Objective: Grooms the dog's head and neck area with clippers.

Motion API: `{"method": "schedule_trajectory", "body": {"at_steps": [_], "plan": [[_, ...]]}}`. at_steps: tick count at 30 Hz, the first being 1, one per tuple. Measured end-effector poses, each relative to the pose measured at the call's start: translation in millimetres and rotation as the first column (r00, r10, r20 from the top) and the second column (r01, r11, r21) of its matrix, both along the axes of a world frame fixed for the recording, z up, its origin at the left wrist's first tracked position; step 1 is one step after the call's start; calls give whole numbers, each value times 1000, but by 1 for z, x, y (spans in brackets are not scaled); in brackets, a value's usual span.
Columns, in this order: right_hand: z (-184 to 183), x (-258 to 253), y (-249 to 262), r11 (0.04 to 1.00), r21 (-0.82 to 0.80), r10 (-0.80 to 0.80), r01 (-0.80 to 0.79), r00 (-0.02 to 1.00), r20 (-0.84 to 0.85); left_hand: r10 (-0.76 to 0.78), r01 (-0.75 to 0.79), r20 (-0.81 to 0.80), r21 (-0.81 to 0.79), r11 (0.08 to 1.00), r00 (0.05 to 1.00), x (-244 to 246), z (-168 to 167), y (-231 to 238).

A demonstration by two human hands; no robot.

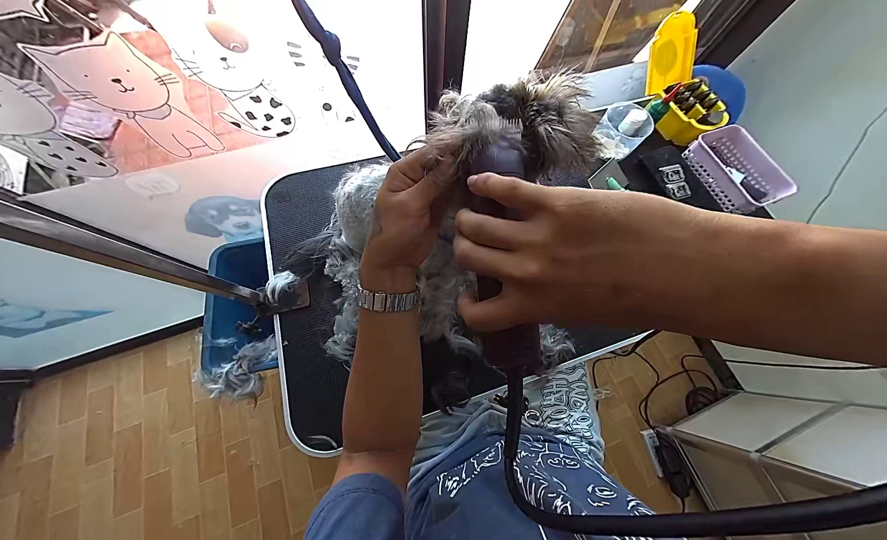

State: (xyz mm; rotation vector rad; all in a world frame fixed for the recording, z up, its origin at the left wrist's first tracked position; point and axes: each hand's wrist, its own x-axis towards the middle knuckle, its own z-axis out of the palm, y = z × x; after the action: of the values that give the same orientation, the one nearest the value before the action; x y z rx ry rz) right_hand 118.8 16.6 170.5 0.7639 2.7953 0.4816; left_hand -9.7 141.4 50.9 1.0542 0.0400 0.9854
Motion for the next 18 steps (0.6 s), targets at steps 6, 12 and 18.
{"method": "schedule_trajectory", "body": {"at_steps": [6, 12, 18], "plan": [[-14, -11, -49, 997, -69, -49, 41, 993, -106, -20, 34, 96, -155, 987, 995, 1, -10, 3], [-105, -1, -106, 899, -423, -271, 113, 902, -336, 188, -210, -178, -114, 971, 966, -11, -10, 5], [-150, 27, -130, 820, -464, -572, 335, 513, -640, 782, -331, -373, 752, 570, 500, -39, 47, 11]]}}
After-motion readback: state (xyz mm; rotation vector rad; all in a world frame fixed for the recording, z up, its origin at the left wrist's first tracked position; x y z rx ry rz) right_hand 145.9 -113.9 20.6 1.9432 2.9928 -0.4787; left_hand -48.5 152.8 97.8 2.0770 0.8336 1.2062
